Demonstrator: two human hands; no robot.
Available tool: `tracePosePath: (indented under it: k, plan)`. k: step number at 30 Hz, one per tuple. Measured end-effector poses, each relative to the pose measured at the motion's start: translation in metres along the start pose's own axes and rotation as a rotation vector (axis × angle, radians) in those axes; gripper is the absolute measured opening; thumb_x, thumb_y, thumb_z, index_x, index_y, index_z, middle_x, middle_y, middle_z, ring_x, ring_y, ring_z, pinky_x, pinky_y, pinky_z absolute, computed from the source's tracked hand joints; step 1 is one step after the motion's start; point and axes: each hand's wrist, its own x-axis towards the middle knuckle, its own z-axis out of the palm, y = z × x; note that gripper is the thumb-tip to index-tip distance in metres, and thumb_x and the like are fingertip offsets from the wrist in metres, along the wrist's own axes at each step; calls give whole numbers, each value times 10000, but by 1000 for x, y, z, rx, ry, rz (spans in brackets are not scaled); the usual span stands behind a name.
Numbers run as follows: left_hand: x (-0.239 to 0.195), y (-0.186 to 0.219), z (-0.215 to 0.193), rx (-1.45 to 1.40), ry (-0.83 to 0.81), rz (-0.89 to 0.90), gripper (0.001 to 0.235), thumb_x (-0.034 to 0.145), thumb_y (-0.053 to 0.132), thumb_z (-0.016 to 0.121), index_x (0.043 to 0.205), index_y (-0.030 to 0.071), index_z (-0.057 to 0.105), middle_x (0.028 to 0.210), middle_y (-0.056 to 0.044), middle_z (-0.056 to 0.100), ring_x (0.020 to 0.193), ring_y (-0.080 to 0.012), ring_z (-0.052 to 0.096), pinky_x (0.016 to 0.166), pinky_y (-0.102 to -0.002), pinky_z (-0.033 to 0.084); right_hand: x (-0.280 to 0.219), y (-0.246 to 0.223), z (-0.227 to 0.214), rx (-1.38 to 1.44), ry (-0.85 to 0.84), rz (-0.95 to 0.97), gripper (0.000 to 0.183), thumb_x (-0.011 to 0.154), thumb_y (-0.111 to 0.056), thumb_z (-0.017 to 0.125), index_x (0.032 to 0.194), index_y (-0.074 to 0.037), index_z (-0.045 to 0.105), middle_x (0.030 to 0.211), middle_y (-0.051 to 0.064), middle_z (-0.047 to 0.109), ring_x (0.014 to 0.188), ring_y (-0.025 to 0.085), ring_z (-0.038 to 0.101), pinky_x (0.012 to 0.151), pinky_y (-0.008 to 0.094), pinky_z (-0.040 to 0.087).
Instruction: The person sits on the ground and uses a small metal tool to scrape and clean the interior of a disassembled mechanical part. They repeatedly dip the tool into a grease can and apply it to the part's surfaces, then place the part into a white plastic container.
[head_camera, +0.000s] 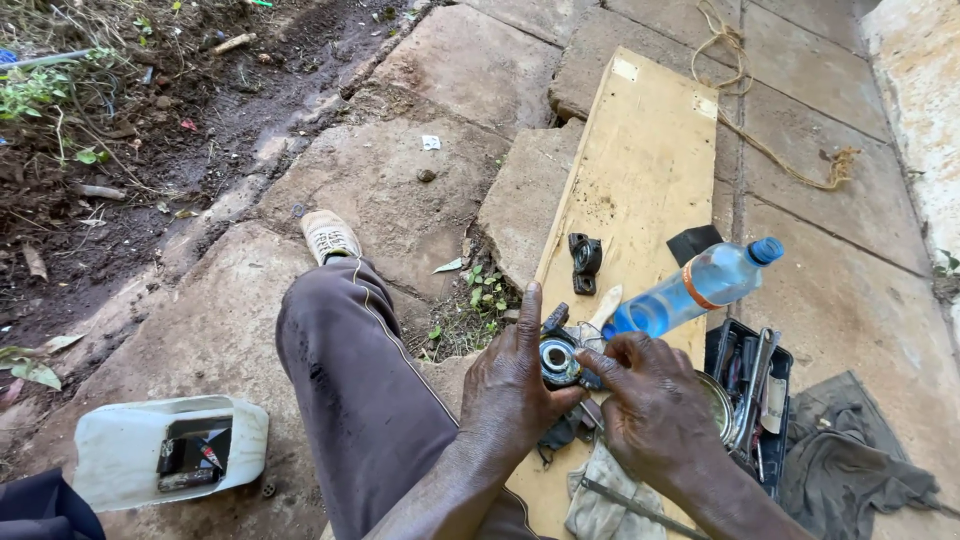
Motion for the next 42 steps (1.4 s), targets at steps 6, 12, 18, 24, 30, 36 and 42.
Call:
tracePosePath:
  k: [6,12,18,24,30,36,42]
  plan:
    - [0,-3,5,-17,22,24,1352,770,433,985,1709,105,70,1093,-165,681,897,-291,720,711,-436,607,-8,-27,2,76,-33,56,553,793,-105,659,1330,-208,744,1100,19,616,971,199,567,880,403,471]
    - [-2,-3,8,-18,67,58,1382,723,427,1018,1707,104,104,1106,-161,674,929,-296,707,751,-449,597,14,-37,-16,669,-208,467,460,837,41,519,1214,-130,720,1069,-3,555,949,98,629,814,276,591]
    - [-2,-3,4,14,54,55,1415,704,374,1028,1712,118,70,1103,-149,674,915,-283,710,730,-428,600,26,-28,-11,590,-106,354,446,826,56,563,1159,-136,790,956,-8,534,765,115,516,639,273,463]
    - [-3,-6,10,50,79,93,1357,760,418,997,1709,96,81,1072,-142,652,897,-269,688,722,-419,597,39,-23,-9,475,-235,312,417,826,29,534,1103,-168,776,967,-8,574,817,142,567,733,320,513]
    - [-2,-5,9,59,50,101,1403,733,451,1026,1709,125,72,1092,-140,654,924,-267,687,734,-418,599,50,0,-15,546,-414,330,353,852,85,504,953,-166,732,970,-1,542,895,149,554,850,339,496]
    - [5,12,-21,-522,-55,-341,1362,605,565,927,1672,83,231,1139,-190,729,949,-288,788,743,-372,666,32,41,-7,1490,-141,555,451,812,250,498,1120,-44,649,996,117,595,882,219,527,802,387,453]
    - [10,6,-26,-1416,-181,-587,985,683,479,847,1477,-10,531,978,-103,686,689,-130,648,446,-200,456,15,16,2,1934,44,528,602,776,198,550,1346,9,607,1038,146,596,879,235,582,750,370,496]
